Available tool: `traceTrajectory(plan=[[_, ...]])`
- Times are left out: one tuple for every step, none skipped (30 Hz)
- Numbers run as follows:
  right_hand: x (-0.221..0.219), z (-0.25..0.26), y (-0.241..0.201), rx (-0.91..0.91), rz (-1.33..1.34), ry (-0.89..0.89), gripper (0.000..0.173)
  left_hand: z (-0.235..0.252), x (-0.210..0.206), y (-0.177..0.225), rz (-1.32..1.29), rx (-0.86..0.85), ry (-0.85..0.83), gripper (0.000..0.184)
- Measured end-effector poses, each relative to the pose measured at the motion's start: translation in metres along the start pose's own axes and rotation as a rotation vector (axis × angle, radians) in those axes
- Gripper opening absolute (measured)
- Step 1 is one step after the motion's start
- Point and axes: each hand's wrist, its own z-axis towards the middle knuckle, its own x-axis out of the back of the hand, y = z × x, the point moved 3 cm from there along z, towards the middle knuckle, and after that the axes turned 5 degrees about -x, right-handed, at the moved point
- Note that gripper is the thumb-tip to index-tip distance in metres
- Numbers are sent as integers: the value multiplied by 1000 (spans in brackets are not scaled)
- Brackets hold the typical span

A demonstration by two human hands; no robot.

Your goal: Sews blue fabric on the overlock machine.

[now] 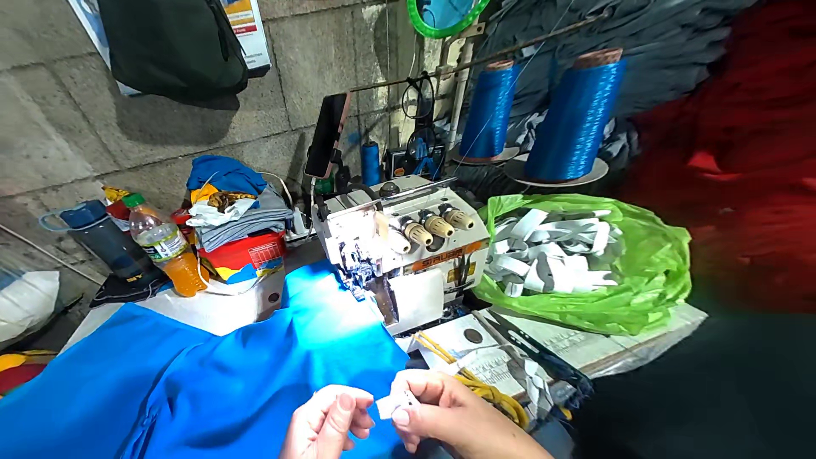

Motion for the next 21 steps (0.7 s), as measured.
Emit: traceTrajectory(plan=[[1, 0, 1, -7, 11, -11, 22, 0, 1, 0, 42, -15, -23, 28], [1, 1, 1, -11, 13, -13, 22, 0, 1, 1, 84, -37, -54, 26], [1, 1, 1, -15, 12, -9, 22, -1, 0, 1, 113, -61, -88, 24], [1, 1, 1, -15, 10, -10, 22, -1, 0, 1, 125, -81, -113, 23], [1, 1, 2, -12, 9, -14, 22, -1, -2, 1, 127, -95, -127, 23], [2, 1, 3, -9, 8, -18, 22, 0, -3, 1, 123, -107, -132, 22], [2, 1, 3, -6, 2, -23, 21, 0, -4, 1, 122, -120, -128, 20], [2, 1, 4, -5, -6, -25, 21, 1, -5, 0, 126, -130, -117, 17], [2, 0, 4, -4, -18, -29, 20, 1, -7, 1, 140, -137, -95, 14], [2, 0, 5, 1, -24, -35, 20, 2, -8, 1, 168, -146, -70, 11], [3, 0, 6, 9, -27, -39, 19, 2, -8, 2, 203, -162, -51, 11], [3, 1, 7, 17, -33, -40, 19, 2, -9, 3, 238, -181, -36, 11], [3, 1, 7, 23, -44, -39, 18, 3, -9, 3, 266, -192, -25, 11], [4, 0, 8, 27, -60, -32, 16, 3, -10, 4, 282, -191, -11, 11], [4, 0, 8, 29, -79, -25, 14, 4, -10, 4, 292, -180, 4, 11], [4, -1, 7, 28, -103, -20, 13, 5, -10, 4, 298, -165, 20, 11], [5, -2, 7, 25, -120, -18, 13, 5, -10, 3, 301, -152, 33, 10], [5, -2, 6, 26, -132, -20, 14, 6, -10, 3, 302, -142, 43, 10], [5, -2, 6, 29, -141, -19, 15, 6, -10, 2, 299, -133, 54, 9], [5, -2, 6, 34, -148, -15, 15, 7, -10, 2, 292, -125, 63, 9], [5, -2, 6, 40, -155, -8, 15, 7, -9, 1, 284, -117, 70, 9]])
